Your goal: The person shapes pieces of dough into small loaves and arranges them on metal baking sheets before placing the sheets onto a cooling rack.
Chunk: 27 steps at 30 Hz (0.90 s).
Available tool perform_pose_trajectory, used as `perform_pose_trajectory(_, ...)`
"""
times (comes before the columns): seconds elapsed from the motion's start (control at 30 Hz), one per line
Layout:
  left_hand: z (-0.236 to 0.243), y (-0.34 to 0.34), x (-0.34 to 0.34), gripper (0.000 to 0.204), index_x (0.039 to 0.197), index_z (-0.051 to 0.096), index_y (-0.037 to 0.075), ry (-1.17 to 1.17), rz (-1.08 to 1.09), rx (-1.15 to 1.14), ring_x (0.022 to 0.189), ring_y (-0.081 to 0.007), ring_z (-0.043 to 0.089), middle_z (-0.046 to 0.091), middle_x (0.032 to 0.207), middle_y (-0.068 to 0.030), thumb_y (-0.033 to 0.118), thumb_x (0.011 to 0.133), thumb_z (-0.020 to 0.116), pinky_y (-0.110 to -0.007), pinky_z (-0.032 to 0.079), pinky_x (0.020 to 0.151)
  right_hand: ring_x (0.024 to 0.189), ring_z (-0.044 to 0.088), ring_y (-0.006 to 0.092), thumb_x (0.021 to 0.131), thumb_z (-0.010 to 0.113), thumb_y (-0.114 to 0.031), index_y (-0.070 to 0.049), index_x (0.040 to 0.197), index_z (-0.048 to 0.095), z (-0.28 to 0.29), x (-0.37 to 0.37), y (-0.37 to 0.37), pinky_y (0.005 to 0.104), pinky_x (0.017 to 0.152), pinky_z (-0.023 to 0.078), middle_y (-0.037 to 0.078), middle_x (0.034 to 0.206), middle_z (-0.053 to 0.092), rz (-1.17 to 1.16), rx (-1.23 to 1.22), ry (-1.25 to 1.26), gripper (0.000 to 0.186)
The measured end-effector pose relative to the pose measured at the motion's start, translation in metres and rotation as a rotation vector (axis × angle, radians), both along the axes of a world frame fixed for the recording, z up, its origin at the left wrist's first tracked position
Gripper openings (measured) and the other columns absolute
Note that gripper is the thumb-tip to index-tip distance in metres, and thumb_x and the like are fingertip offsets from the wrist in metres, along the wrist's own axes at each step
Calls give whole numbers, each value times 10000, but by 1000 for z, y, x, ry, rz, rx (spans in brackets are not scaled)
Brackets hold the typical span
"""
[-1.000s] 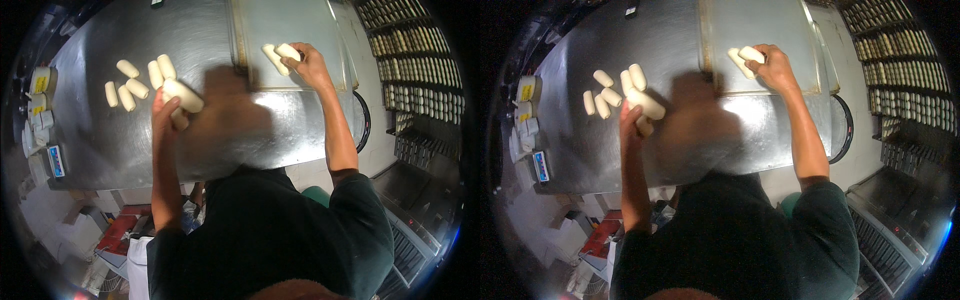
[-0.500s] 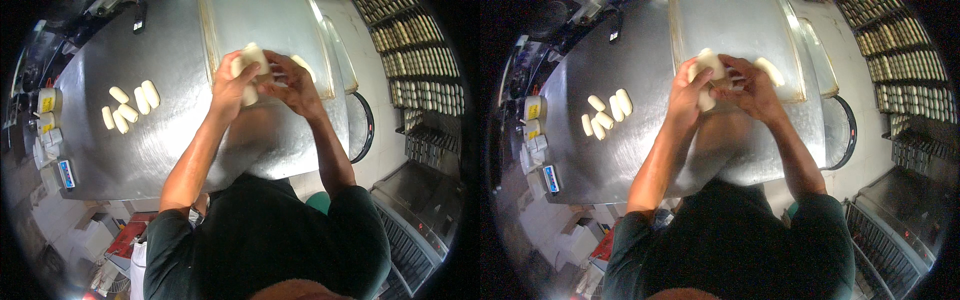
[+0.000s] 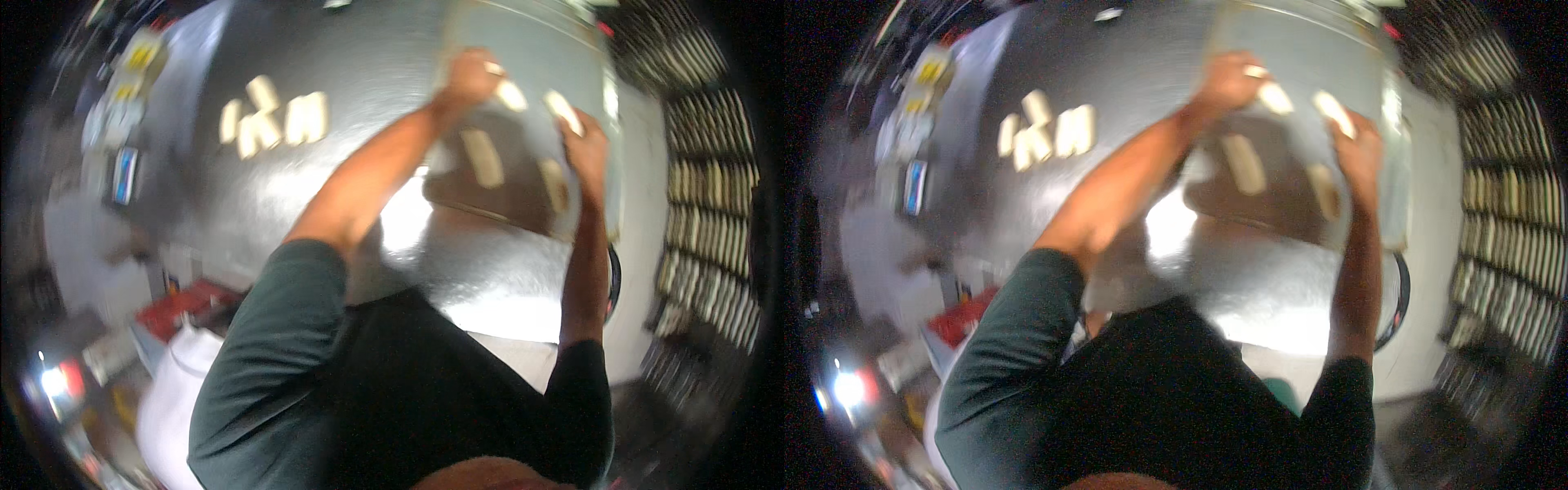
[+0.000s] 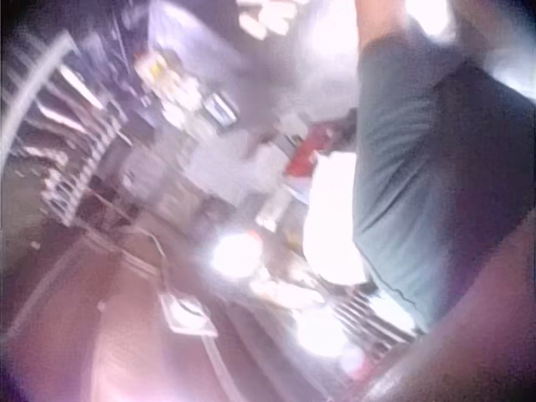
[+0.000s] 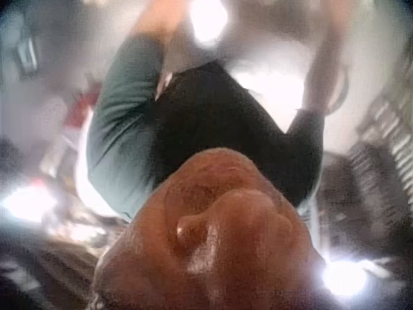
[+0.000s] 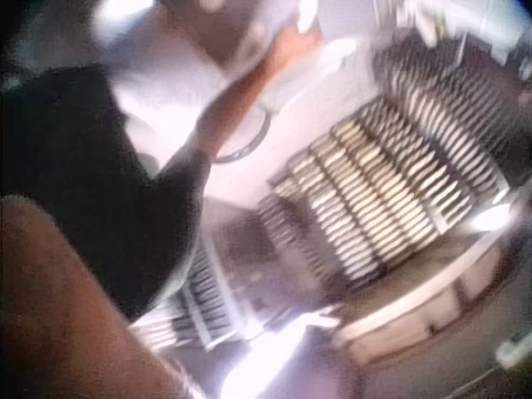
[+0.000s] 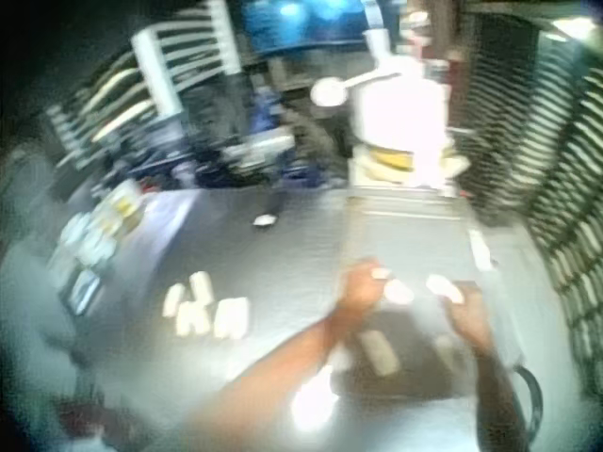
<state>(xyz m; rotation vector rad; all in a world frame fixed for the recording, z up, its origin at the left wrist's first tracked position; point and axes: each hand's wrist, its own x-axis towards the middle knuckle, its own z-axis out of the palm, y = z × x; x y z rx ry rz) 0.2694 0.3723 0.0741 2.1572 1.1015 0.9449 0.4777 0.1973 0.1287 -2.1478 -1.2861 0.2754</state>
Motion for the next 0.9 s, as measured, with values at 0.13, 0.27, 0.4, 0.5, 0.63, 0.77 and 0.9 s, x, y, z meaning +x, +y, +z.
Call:
perform_pose_trajectory(0.13, 21, -29, -6, 444, 1083, 723, 55, -5, 33, 101, 1080, -391, 664, 728, 1058, -162, 400, 825, 831, -486, 545, 939, 1091, 706, 337, 915, 777, -348, -29, 1247, 733, -16, 43, -14, 417, 983, 528, 207, 1140, 746, 48, 36, -214, 463)
perform_pose_trajectory(0.27, 31, -41, -156, 350, 1088, 724, 48, -191, 176, 394, 1085, -385, 663, 709, 1071, -191, 298, 853, 793, -482, 536, 951, 993, 728, 239, 945, 778, -293, -54, 1263, 728, 16, -64, 13, 357, 897, 557, 159, 1111, 763, 71, 280, 262, 400)
perform_pose_trajectory(0.4, 33, -44, -371, 334, 1140, 720, 17, 177, 848, 218, 1001, -392, 671, 702, 1031, -200, 259, 910, 722, -455, 524, 942, 882, 725, 244, 982, 717, -261, -55, 1136, 740, 11, -234, 67, 345, 815, 565, 142, 957, 763, 632, 121, 221, 259)
perform_pose_trajectory(0.5, 10, -22, -417, 472, 1288, 656, -9, 356, 852, -173, 1086, -396, 687, 703, 1138, -261, 312, 944, 698, -472, 529, 987, 863, 723, 310, 943, 718, -305, -5, 1057, 708, -31, -326, 128, 366, 807, 561, 166, 931, 753, 590, -149, 130, 321)
perform_pose_trajectory(0.63, 36, -14, -426, 499, 1266, 651, -5, 301, 609, -586, 1143, -398, 694, 708, 1171, -283, 328, 903, 724, -462, 560, 958, 861, 735, 240, 847, 774, -241, -2, 921, 648, -22, -400, 147, 365, 778, 576, 163, 866, 732, 380, -220, 448, 280)
perform_pose_trajectory(0.77, 7, -35, -453, 537, 1337, 614, 20, -187, 689, -543, 1157, -366, 680, 676, 1281, -232, 328, 905, 698, -455, 553, 965, 832, 708, 205, 872, 725, -70, 13, 1050, 589, -32, -413, 133, 335, 646, 580, 146, 923, 693, 288, 1, 817, 238)
perform_pose_trajectory(0.9, 17, -30, -491, 661, 1381, 588, 32, -859, 655, -563, 1187, -315, 653, 629, 1357, -198, 396, 861, 772, -431, 549, 962, 760, 706, 241, 908, 743, -147, 46, 1180, 538, -14, -412, 140, 365, 668, 620, 145, 927, 700, 43, -85, 1086, 391)
